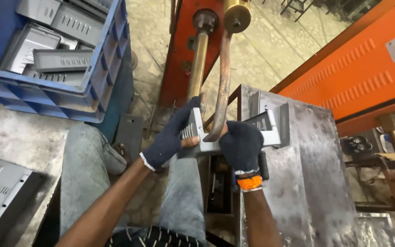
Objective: Assembling metal box components using a spot welding machine and a hammer.
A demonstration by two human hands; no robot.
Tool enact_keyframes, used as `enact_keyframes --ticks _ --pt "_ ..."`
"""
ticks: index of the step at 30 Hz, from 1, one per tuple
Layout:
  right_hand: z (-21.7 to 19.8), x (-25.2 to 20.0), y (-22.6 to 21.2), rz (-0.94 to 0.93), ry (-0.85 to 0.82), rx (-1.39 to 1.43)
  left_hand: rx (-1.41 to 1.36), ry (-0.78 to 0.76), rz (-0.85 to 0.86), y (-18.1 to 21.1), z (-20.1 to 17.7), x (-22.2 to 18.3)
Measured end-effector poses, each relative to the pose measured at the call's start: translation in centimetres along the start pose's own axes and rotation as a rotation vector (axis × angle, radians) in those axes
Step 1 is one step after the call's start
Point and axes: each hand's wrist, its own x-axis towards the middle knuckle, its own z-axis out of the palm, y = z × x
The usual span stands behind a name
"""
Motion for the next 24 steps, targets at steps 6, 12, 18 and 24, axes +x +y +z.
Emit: enact_keyframes --ticks 6,12,18,24 --pt "-2.2 -0.2 -1.5 -0.245 0.108 -0.104 -0.220 -0.158 -0.023 1.5 -0.4 0.1" --pt "-2.4 0.0 -1.8 -0.246 0.057 -0.102 -0.294 -0.194 -0.102 2.2 -0.5 0.0" --pt "-2.2 0.0 -2.1 -0.218 -0.006 -0.053 -0.269 -0.156 -0.130 1.5 -0.6 -0.7" --pt "-1.9 0.5 -2.2 -0.243 -0.014 -0.024 -0.286 -0.138 -0.075 -0.1 -0.4 0.1"
